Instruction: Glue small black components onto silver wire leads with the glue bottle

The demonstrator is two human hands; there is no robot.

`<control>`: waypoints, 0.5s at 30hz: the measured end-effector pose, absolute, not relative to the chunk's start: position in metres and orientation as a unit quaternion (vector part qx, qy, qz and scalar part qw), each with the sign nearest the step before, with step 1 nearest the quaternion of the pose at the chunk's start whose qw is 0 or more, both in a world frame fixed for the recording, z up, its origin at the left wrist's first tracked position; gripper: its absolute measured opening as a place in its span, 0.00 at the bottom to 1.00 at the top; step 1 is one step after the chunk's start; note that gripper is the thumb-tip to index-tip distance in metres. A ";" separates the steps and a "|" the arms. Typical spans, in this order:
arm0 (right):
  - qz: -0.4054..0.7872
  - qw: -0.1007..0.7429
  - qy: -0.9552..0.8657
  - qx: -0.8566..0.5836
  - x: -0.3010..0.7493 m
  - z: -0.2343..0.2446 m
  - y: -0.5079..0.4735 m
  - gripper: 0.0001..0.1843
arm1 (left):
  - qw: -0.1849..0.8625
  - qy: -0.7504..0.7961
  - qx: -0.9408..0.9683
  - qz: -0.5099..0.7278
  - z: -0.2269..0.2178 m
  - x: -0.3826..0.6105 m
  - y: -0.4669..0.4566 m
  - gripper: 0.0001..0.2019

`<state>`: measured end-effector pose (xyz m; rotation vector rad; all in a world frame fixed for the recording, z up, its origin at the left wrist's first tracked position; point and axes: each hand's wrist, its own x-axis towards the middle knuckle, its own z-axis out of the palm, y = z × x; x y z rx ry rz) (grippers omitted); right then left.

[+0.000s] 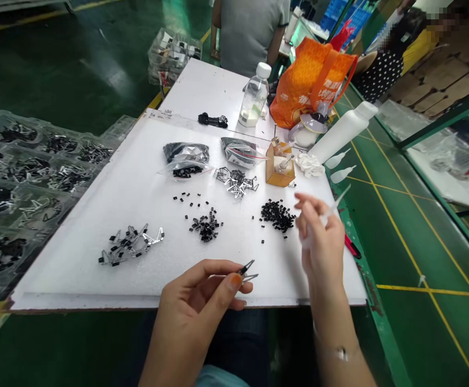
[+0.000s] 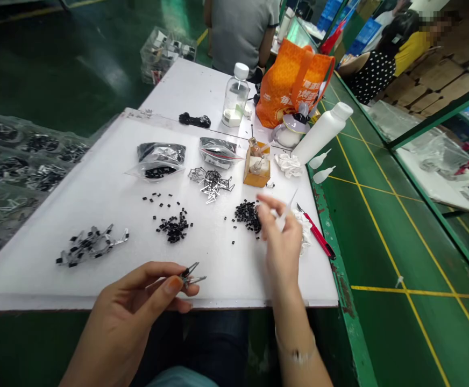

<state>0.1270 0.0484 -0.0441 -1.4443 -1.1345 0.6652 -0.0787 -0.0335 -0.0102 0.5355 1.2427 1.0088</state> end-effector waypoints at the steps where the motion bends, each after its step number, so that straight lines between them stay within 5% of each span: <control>1: 0.217 0.548 -0.500 -0.635 0.138 -0.042 0.072 0.23 | 0.677 0.541 0.227 0.443 -0.013 -0.081 -0.033 0.11; 8: 0.126 0.448 -0.629 -0.622 0.159 -0.026 0.172 0.14 | 0.693 0.535 0.136 0.465 -0.009 -0.086 -0.029 0.15; 15: 0.044 0.446 -0.641 -0.623 0.156 -0.029 0.171 0.16 | 0.723 0.504 0.131 0.454 -0.014 -0.094 -0.029 0.14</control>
